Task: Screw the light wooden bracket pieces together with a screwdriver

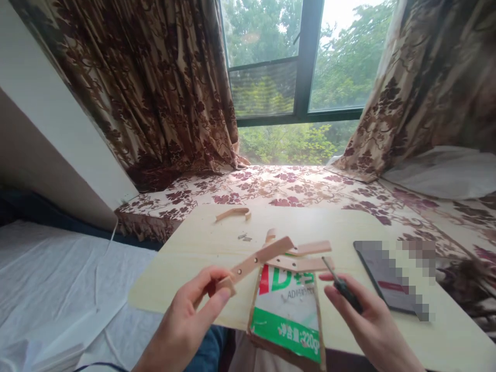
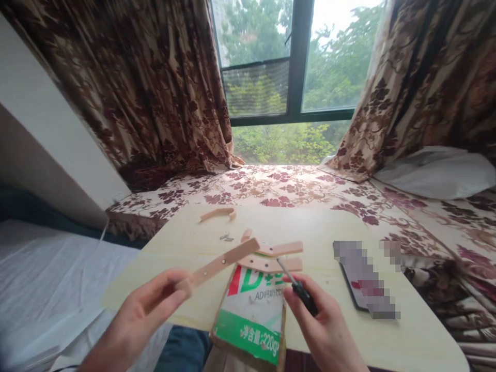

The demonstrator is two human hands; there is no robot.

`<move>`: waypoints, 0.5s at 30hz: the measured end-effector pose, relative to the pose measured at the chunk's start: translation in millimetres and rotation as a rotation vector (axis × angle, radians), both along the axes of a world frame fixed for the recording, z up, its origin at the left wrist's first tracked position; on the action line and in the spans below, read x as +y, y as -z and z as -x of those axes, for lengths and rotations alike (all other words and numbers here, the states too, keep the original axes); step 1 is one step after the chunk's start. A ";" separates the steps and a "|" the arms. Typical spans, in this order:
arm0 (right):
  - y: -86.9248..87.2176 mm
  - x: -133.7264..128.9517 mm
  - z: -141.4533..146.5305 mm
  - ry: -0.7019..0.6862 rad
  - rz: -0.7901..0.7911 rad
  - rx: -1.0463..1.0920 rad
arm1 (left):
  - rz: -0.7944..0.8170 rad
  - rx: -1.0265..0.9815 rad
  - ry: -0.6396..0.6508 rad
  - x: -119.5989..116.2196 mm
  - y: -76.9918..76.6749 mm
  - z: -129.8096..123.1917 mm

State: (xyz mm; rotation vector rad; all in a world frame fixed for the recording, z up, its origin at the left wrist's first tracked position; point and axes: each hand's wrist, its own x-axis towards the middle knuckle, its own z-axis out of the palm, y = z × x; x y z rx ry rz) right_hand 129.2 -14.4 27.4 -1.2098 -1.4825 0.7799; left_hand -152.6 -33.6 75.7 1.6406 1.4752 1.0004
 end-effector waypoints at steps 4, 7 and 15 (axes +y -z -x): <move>-7.6 -3.0 6.9 -0.021 0.061 0.083 | 0.124 -0.021 0.203 6.2 8.7 -28.7; 0.7 -2.1 7.6 -0.055 0.079 0.095 | 0.142 -0.057 0.243 16.6 14.3 -38.3; 23.7 13.4 -0.8 -0.018 0.070 -0.066 | 0.117 -0.257 0.168 36.3 18.5 -44.1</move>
